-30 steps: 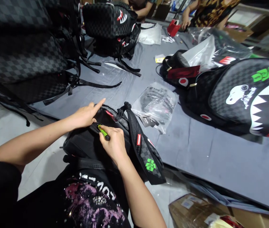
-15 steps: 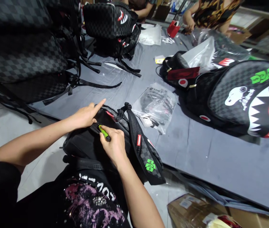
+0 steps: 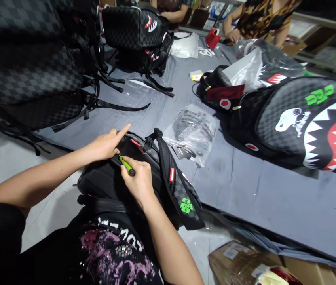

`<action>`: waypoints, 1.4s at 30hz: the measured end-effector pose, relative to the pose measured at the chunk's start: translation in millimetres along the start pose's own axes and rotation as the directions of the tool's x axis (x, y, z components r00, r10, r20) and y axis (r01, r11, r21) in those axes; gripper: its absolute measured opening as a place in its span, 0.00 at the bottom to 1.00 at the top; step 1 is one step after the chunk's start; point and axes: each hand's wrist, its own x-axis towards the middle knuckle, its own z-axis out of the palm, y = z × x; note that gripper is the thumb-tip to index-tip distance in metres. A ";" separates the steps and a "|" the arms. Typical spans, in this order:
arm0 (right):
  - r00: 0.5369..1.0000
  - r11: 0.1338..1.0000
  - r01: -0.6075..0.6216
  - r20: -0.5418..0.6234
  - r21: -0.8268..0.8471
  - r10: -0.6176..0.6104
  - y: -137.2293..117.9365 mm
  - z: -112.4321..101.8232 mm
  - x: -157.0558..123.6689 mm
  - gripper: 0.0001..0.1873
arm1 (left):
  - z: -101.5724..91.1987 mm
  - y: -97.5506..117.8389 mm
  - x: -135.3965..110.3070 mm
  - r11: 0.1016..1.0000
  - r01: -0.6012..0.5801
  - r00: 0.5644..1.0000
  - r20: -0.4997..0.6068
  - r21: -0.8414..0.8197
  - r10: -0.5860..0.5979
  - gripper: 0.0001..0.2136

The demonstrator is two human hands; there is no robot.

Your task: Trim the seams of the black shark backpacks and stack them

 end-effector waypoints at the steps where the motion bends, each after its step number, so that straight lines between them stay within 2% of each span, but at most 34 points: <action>1: 1.000 1.000 0.000 0.002 0.008 0.000 -0.2 0.4 0.7 0.15 | -0.3 -0.1 0.0 1.000 -0.002 1.000 -0.003 0.004 0.002 0.48; 5: 1.000 0.999 -0.004 -0.015 0.034 0.005 -5.1 4.5 4.4 0.14 | -3.3 -0.6 -1.8 1.000 -0.024 1.000 0.002 0.014 0.024 0.47; 8: 1.000 0.999 -0.027 0.013 0.032 0.026 -12.8 2.3 3.9 0.14 | -6.6 -1.6 -4.2 0.999 -0.001 1.000 0.019 0.033 0.000 0.46; 10: 0.999 0.999 -0.046 -0.015 0.009 0.046 -17.9 -8.9 -1.8 0.12 | -7.7 -3.1 -5.6 0.999 -0.002 1.000 0.021 0.050 0.001 0.45; 13: 0.988 0.998 -0.030 -0.148 0.054 0.038 -15.5 -44.1 -19.4 0.12 | -7.5 -5.5 -8.6 0.998 -0.020 1.000 0.017 0.057 0.019 0.45; 15: 0.936 0.993 -0.061 -0.340 0.099 0.091 2.2 -74.8 -31.2 0.15 | -6.6 -6.3 -10.1 0.998 -0.020 1.000 0.006 0.060 0.020 0.44; 17: 0.825 0.982 -0.164 -0.533 0.093 0.188 35.3 -102.6 -36.6 0.17 | -5.4 -6.6 -9.6 0.998 -0.018 1.000 0.000 0.068 0.018 0.43; 18: 0.790 0.972 -0.227 -0.573 0.060 0.220 55.8 -113.3 -36.0 0.19 | -4.7 -6.6 -8.5 0.997 -0.016 1.000 0.001 0.074 0.016 0.43; 19: 0.811 0.960 -0.280 -0.533 0.006 0.240 77.3 -121.1 -33.3 0.19 | -4.1 -6.6 -7.0 0.997 -0.014 1.000 0.003 0.079 0.014 0.43; 20: 0.858 0.947 -0.312 -0.448 -0.070 0.250 98.3 -125.9 -28.6 0.19 | -3.5 -6.6 -5.3 0.996 -0.014 1.000 0.006 0.083 0.013 0.43; 22: 0.913 0.941 -0.304 -0.326 -0.147 0.244 134.0 -127.6 -14.4 0.16 | -2.5 -6.5 -2.4 0.996 -0.013 1.000 0.011 0.086 0.013 0.43; 24: 0.949 0.944 -0.265 -0.225 -0.198 0.220 157.9 -122.5 4.0 0.18 | -2.0 -6.5 -1.3 0.996 -0.014 1.000 0.008 0.088 0.013 0.43; 26: 0.970 0.939 -0.229 -0.139 -0.257 0.199 171.1 -115.5 24.3 0.22 | -2.0 -6.4 -2.1 0.996 -0.014 1.000 0.002 0.085 0.013 0.43; 31: 0.986 0.884 -0.156 -0.015 -0.442 0.166 180.9 -105.3 68.4 0.30 | -3.7 -4.5 -5.2 0.998 0.005 1.000 0.018 0.066 -0.007 0.42; 34: 0.986 0.826 -0.125 0.023 -0.549 0.164 180.7 -103.8 76.9 0.38 | -4.3 -3.3 -4.5 0.998 0.016 0.999 0.027 0.058 -0.018 0.42; 36: 0.983 0.777 -0.131 0.018 -0.616 0.181 180.4 -104.4 72.0 0.35 | -4.1 -3.0 -3.5 0.998 0.013 1.000 0.026 0.054 -0.014 0.42; 39: 0.975 0.695 -0.171 -0.017 -0.698 0.224 181.7 -108.0 57.6 0.22 | -3.7 -2.9 -1.8 0.999 0.007 1.000 0.028 0.054 -0.009 0.42; 42: 0.969 0.633 -0.180 -0.024 -0.753 0.247 185.2 -112.0 50.0 0.20 | -4.1 -2.4 -0.8 0.998 0.014 0.999 0.030 0.056 -0.015 0.42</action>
